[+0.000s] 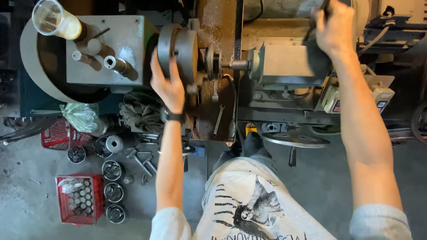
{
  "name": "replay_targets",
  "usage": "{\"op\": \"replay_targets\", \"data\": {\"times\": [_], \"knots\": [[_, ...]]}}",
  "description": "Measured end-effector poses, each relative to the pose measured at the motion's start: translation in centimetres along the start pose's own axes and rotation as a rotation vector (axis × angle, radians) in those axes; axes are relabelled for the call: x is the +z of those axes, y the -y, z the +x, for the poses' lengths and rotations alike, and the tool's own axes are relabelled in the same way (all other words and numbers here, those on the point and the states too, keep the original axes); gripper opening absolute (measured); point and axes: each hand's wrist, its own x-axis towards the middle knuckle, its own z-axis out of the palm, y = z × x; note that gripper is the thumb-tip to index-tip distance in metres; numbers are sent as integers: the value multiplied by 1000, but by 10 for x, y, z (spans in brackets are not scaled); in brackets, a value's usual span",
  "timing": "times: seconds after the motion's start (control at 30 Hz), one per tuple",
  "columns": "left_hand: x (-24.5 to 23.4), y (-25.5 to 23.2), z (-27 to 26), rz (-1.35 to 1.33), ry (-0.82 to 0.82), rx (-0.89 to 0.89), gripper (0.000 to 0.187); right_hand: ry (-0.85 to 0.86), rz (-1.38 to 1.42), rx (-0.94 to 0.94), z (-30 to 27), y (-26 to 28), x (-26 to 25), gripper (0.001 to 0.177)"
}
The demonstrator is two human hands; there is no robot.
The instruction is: The person operates a metal lathe, using a cutting tool to shape a cylindrical metal workpiece held in the chuck. They repeatedly adjust the tool position and the chuck, occasionally using a wrench to tighten components while the machine runs.
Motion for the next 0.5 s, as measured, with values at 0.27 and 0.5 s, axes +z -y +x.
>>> {"op": "replay_targets", "data": {"times": [0.27, 0.5], "knots": [[-13, 47, -142, 129, 86, -241, 12, -97, 114, 106, -18, -6, 10, 14], [-15, -13, 39, -76, 41, 132, 27, -113, 112, 145, -12, 4, 8, 12]]}}
